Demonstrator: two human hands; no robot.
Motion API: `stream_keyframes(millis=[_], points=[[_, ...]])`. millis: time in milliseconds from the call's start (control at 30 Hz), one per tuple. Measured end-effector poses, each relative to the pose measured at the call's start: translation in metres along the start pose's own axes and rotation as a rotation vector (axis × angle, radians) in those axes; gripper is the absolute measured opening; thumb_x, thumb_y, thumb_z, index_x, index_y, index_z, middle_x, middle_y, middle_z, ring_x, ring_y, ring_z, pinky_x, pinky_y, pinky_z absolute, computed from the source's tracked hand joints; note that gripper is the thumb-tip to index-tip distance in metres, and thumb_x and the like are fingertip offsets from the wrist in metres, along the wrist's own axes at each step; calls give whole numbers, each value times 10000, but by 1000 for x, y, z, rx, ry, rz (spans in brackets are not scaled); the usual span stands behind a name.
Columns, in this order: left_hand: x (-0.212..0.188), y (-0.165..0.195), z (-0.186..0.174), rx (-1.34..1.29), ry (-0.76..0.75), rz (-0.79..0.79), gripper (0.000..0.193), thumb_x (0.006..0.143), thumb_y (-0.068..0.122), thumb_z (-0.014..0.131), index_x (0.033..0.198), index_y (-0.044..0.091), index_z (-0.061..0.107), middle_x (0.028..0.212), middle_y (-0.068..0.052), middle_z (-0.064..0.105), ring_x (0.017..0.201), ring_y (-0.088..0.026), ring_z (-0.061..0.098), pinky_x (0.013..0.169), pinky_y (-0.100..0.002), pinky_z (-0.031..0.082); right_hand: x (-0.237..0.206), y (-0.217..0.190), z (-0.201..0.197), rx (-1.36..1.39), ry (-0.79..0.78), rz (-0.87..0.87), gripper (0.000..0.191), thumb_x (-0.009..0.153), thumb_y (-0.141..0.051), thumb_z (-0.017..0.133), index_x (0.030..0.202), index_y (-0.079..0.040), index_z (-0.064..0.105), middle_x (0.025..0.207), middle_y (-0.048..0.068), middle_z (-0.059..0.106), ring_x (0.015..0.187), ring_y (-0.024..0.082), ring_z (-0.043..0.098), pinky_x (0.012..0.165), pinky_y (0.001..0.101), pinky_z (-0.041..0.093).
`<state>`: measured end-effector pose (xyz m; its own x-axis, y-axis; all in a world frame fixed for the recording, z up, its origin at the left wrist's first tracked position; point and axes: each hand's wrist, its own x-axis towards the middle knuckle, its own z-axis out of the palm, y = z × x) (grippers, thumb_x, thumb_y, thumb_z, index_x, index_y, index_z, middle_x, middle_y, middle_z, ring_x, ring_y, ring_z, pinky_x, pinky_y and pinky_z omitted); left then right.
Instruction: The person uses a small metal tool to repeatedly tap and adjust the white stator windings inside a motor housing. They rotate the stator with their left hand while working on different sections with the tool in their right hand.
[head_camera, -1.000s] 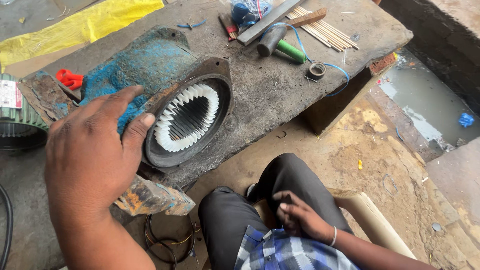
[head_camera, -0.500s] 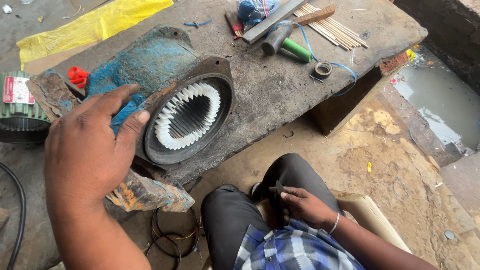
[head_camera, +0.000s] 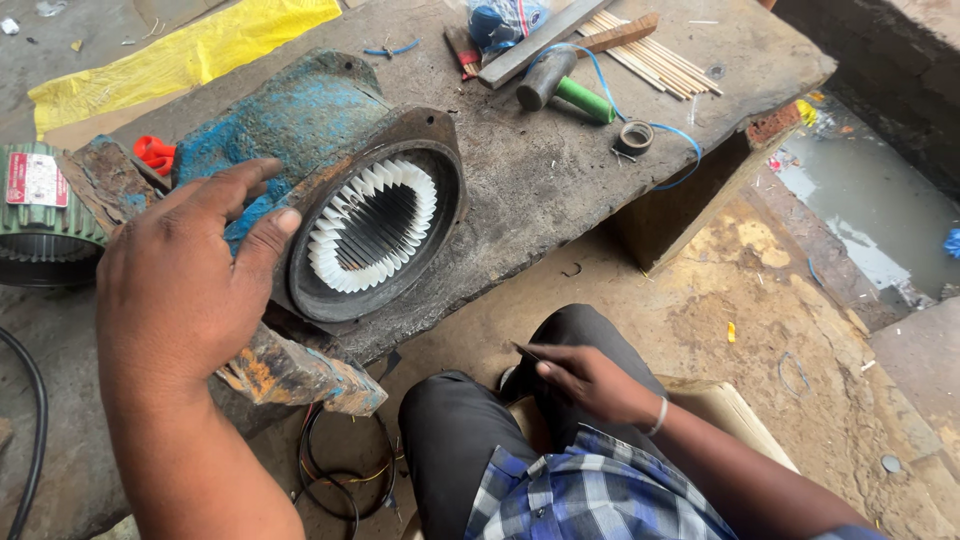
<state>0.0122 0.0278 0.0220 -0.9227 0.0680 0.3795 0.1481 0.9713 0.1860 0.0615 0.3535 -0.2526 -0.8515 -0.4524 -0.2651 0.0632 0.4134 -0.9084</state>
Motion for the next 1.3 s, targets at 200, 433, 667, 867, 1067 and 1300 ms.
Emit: stream_keyframes(millis=[200,433,667,867,1067,1300], points=[[-1,-1,-1,0,-22,-32,421,955,410,717,1327,214,713,1240,-120,721,1088,-386,673,906,-509,501,37,-27,-1,163,125,-97,294,1016,-235,657,1222,-27,676,916,83,732,826,121,644,741,301,548],[-2,-6,-1,-31,-6,7,423,952,412,714,1325,213,710,1263,-114,714,1103,-394,663,926,-517,491,80,-80,-17,-406,500,-360,263,971,-252,681,1179,-93,698,691,118,692,627,266,660,569,383,494],[-2,-11,0,-45,-9,19,426,950,418,709,1326,217,705,1264,-107,709,1114,-391,647,947,-524,471,111,-102,-9,-621,725,-534,139,1021,-230,623,1102,-151,703,813,89,741,643,286,700,541,429,518],[-2,-14,0,-42,-15,37,433,965,439,694,1336,217,693,1233,-104,716,1097,-376,654,959,-529,457,131,-92,12,-468,631,-526,136,931,-191,649,1022,-213,747,849,38,775,682,206,766,623,369,607],[-3,-16,2,-44,-24,29,446,967,452,688,1345,216,686,1248,-105,712,1100,-379,653,935,-529,472,137,-93,25,-432,545,-258,143,905,-233,727,1008,-142,765,818,126,771,710,309,748,671,420,581],[-3,-15,1,-31,-37,31,449,968,462,681,1350,226,680,1246,-99,711,1103,-365,654,967,-532,450,130,-104,23,-342,548,-301,139,920,-189,708,1038,-139,764,877,146,779,712,311,749,690,429,578]])
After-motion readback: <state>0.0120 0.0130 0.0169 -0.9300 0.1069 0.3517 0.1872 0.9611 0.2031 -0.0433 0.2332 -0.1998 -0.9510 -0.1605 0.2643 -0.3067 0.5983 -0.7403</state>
